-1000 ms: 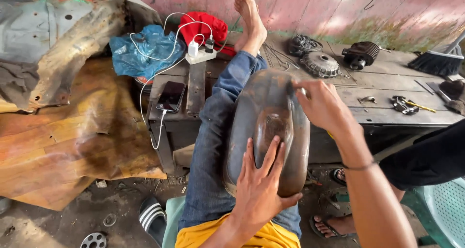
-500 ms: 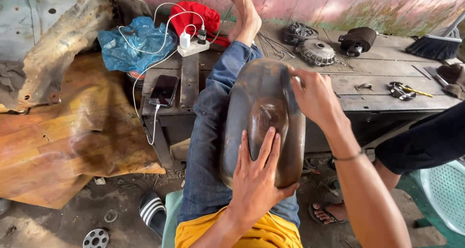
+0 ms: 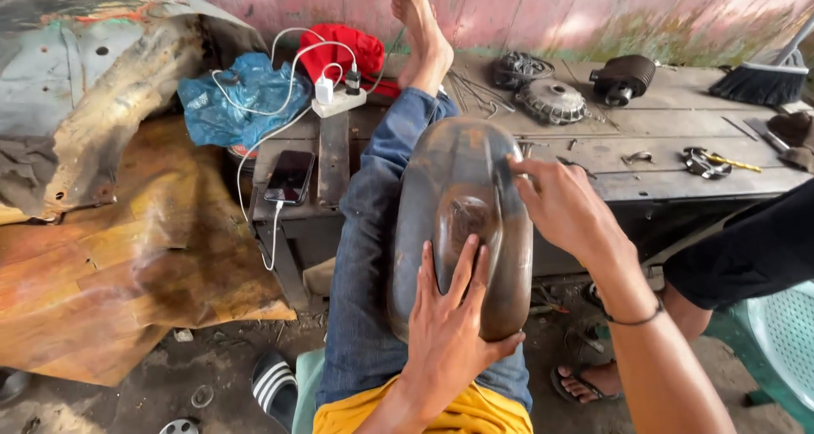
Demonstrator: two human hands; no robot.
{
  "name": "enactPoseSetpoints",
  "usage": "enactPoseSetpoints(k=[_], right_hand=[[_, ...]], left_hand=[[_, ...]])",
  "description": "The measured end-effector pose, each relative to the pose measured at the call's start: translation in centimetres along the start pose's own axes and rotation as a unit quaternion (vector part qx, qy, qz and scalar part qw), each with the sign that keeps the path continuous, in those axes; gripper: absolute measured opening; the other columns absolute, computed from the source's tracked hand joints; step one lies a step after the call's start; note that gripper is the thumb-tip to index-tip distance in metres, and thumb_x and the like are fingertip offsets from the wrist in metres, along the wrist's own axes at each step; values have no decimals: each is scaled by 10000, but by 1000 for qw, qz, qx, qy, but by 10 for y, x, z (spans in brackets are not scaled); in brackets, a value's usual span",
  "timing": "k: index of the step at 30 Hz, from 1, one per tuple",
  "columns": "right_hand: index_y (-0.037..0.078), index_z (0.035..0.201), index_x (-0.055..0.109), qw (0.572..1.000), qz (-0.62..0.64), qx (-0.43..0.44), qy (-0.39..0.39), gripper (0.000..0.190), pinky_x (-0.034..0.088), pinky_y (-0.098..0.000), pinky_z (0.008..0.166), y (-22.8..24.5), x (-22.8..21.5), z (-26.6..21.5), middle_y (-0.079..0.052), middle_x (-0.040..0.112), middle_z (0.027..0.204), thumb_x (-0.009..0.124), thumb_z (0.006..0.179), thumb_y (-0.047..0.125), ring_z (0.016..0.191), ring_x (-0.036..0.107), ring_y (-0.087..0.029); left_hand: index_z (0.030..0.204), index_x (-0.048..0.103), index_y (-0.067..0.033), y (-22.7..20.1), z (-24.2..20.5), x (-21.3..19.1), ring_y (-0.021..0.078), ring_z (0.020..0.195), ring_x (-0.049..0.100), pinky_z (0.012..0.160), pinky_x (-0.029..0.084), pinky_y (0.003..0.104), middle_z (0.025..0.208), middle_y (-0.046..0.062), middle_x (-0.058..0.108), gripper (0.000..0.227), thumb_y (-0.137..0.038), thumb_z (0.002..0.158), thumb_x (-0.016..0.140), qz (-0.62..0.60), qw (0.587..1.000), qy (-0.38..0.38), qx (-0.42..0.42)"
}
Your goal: The person scrapes a large, curved metal part resting on their lap using a yellow-handled tool. They hold the part with their left hand while scraping with their right hand, focusing on a specific area of the surface.
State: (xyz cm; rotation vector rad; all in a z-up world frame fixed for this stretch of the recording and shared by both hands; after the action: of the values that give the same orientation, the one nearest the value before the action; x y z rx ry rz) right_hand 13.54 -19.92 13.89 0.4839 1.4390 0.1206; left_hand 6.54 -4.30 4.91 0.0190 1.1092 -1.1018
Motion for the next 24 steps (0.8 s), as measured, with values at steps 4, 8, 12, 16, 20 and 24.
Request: enactPoseSetpoints(k=[4,8,12,16,20,24], right_hand=[[43,1312,700,996,-3,-49,-77,375,424,-461,697,-13,6,22,-185,542,526,507,1014,167,559,513,-438],[-16,1255,702,993,23,-84,-82,300,361,-417,482,0,0,26,-100,548,497,527,1041,99,388,368,-227],[-2,1381,633,998,35,-25,-40,380,249,-367,365,-4,2,-11,-64,486,410,488,1045,99,314,258,-159],[-60,1317,675,989,28,-90,-110,342,432,-423,597,-6,1,26,-154,637,547,521,1051,90,405,447,-295],[-27,1335,663,994,54,-55,-79,358,426,-366,596,-5,0,7,-91,537,471,497,1048,109,376,303,-218],[5,1120,744,987,39,-102,-118,239,287,-401,478,-16,0,27,-67,414,524,530,1073,101,472,304,-175]], left_hand=[[1515,473,-30,-3,-3,2,598,1488,204,1139,368,614,1678,30,307,1112,-539,661,969,9,1000,-15,18],[1554,417,-39,0,0,0,611,1481,211,1153,338,631,1682,55,309,1147,-584,695,945,15,999,-22,18],[1582,384,-75,-3,0,0,615,1487,197,1159,349,638,1681,47,317,1195,-539,658,983,7,1000,-10,25],[1559,417,-34,-6,-2,-4,608,1483,257,1188,344,625,1667,56,348,1189,-565,659,986,35,998,-38,32],[1560,415,-48,1,-1,-1,586,1498,217,1132,400,603,1681,36,317,1181,-573,665,978,15,1000,-15,17],[1574,414,-49,-2,0,1,597,1497,220,1103,450,615,1687,31,293,1153,-581,705,954,35,999,-13,25]])
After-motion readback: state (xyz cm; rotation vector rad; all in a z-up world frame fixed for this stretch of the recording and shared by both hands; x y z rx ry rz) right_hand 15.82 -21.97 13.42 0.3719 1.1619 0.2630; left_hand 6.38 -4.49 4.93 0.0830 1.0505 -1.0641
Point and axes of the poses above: each hand's wrist, its own z-axis towards the middle knuckle, its own x-axis out of the palm, y = z × x, the point moved 9 cm from there along z, towards the middle knuckle
